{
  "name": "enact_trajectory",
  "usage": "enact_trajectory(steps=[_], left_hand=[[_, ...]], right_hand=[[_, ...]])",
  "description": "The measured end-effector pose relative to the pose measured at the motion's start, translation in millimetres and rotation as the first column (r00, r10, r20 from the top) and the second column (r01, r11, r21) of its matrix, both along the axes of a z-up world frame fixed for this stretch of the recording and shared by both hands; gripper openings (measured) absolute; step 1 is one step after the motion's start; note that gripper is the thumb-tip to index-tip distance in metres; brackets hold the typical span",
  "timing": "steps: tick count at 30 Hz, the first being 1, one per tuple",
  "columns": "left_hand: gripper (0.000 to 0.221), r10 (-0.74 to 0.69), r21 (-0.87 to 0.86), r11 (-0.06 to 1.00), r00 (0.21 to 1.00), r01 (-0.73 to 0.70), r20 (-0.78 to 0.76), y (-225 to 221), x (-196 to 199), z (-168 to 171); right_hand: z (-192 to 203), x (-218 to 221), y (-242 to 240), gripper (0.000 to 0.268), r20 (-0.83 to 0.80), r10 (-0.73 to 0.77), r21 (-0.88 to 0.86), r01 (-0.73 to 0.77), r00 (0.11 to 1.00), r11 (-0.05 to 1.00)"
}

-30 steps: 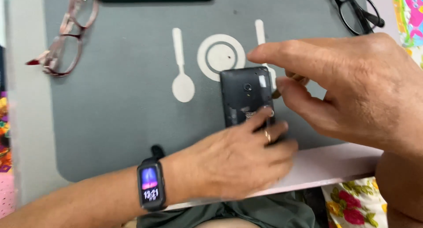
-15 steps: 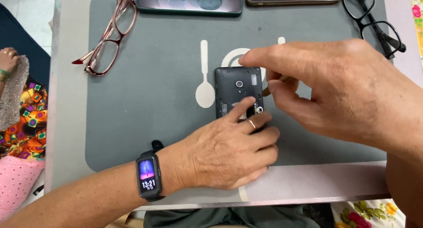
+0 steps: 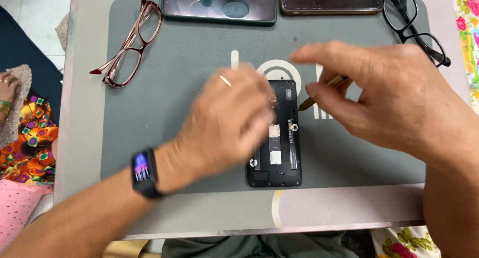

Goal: A person uses a small tool to repair or adjust the internal components of a mobile phone.

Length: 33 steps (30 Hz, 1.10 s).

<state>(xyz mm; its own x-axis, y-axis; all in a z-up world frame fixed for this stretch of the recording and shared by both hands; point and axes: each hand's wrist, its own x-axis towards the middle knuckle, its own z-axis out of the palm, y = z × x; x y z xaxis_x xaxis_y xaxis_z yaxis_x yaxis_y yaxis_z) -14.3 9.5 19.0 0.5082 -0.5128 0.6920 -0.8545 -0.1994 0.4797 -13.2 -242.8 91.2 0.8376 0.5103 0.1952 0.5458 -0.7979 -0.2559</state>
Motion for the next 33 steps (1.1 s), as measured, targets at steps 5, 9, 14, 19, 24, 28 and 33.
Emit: enact_trajectory(steps=[5, 9, 14, 19, 24, 28, 33], left_hand=[[0.039, 0.135, 0.443, 0.887, 0.991, -0.129, 0.02, 6.5, 12.9, -26.7], [0.03, 0.11, 0.396, 0.913, 0.994, -0.101, 0.0, 6.9, 13.5, -25.3], [0.028, 0.138, 0.391, 0.911, 0.99, -0.129, 0.005, 7.3, 16.2, -28.6], [0.023, 0.106, 0.355, 0.929, 0.994, -0.101, 0.004, 14.5, 24.2, -28.4], [0.025, 0.101, 0.346, 0.933, 0.995, -0.099, 0.015, 15.3, 24.1, -33.7], [0.025, 0.115, 0.345, 0.933, 0.993, -0.102, -0.019, 15.3, 25.3, -34.6], [0.028, 0.083, 0.369, 0.927, 0.996, -0.073, -0.012, 21.0, 38.5, -33.4]], right_hand=[[14.2, -2.6, 8.6, 0.053, -0.102, 0.159, 0.002, -0.16, 0.982, 0.987], [11.5, -4.2, 7.3, 0.043, -0.12, 0.098, -0.027, -0.102, 0.988, 0.994], [2.3, -7.9, 2.4, 0.035, -0.001, 0.049, -0.096, -0.049, 0.999, 0.994], [12.5, -18.1, 6.7, 0.047, -0.145, 0.158, 0.02, -0.157, 0.977, 0.987], [7.2, -20.0, 3.3, 0.042, -0.13, 0.173, 0.023, -0.172, 0.976, 0.985], [-6.1, -16.7, -5.8, 0.026, 0.042, 0.088, -0.051, -0.086, 0.995, 0.995], [-4.9, -20.6, -5.3, 0.044, -0.006, 0.138, 0.003, -0.137, 0.99, 0.99]])
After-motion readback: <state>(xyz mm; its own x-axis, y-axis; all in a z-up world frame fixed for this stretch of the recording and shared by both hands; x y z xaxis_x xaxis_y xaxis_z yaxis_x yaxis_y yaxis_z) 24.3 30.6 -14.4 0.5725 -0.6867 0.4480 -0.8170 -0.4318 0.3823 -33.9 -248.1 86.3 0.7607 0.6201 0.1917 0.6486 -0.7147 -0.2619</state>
